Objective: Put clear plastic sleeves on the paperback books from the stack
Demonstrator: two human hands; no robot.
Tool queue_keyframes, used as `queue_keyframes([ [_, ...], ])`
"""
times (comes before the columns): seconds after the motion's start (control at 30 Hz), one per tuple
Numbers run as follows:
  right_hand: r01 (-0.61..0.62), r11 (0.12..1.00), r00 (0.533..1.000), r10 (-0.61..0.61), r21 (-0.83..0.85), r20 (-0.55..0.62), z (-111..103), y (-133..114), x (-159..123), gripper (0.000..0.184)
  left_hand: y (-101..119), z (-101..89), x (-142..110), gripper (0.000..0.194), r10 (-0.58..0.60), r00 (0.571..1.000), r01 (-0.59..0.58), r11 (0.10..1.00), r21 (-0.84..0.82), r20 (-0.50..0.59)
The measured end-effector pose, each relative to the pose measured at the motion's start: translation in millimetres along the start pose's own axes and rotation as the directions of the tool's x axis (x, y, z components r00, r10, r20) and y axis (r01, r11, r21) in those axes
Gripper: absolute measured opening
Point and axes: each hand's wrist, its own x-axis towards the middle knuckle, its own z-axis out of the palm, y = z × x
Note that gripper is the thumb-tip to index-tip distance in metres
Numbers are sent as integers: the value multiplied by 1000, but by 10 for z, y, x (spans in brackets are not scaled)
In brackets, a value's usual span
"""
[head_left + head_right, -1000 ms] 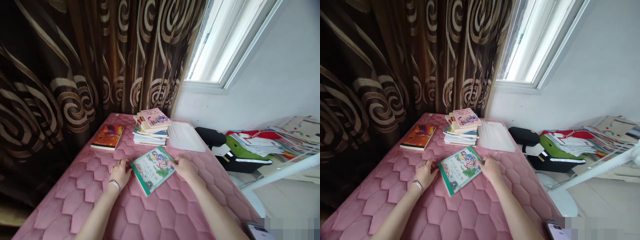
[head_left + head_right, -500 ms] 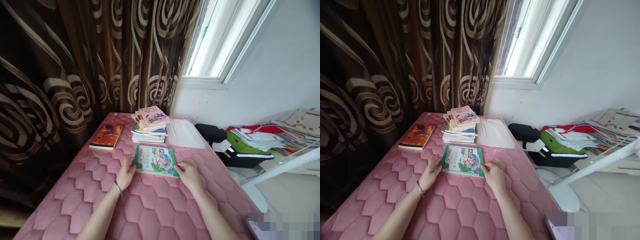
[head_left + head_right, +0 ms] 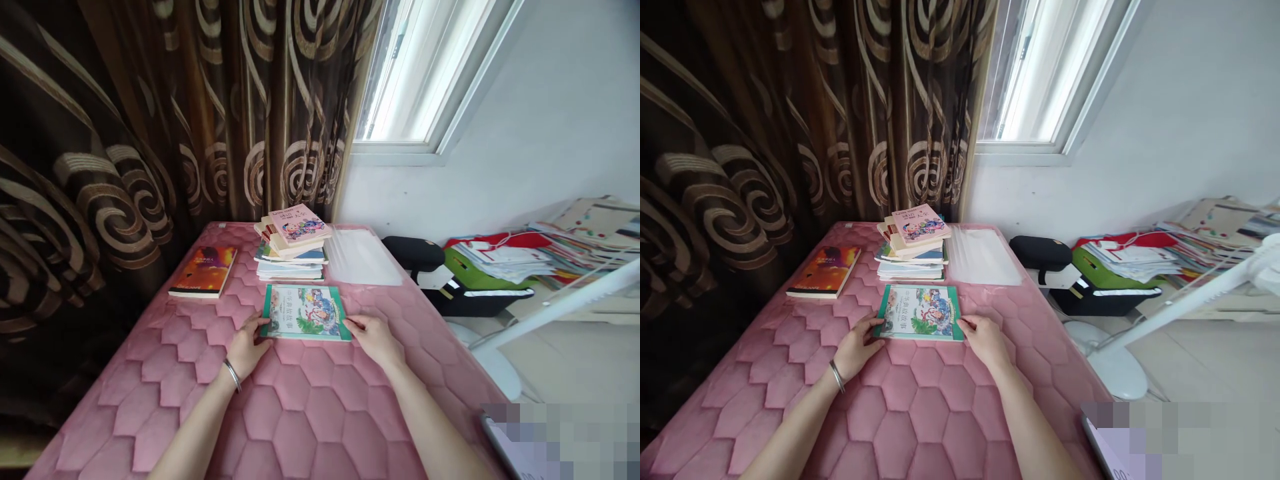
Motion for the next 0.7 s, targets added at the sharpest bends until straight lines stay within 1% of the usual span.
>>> queue_keyframes([
  [0.07,29,997,999,-32,77,43,-64,61,7,33,26,-6,-2,36,1,1000,-1,999,38,-8],
  [0.17,73,985,984,-96,154,151,-145,116,-29,43,32,-11,5,32,-5,1000,5,1000,24,-26],
  [0.27,111,986,965,-138,128,224,-166,121,-80,51,12,-14,14,30,-10,999,11,1000,19,-39],
  [0.4,159,986,964,-165,41,210,-137,118,-88,40,-11,-31,18,29,-6,999,7,1000,27,-39],
  [0.57,237,970,947,-243,53,211,-141,124,-71,36,-13,-58,21,30,-8,999,9,999,36,-32],
  [0.7,246,968,946,-250,45,208,-146,85,-88,36,-11,-50,20,31,-25,999,27,999,44,-34],
])
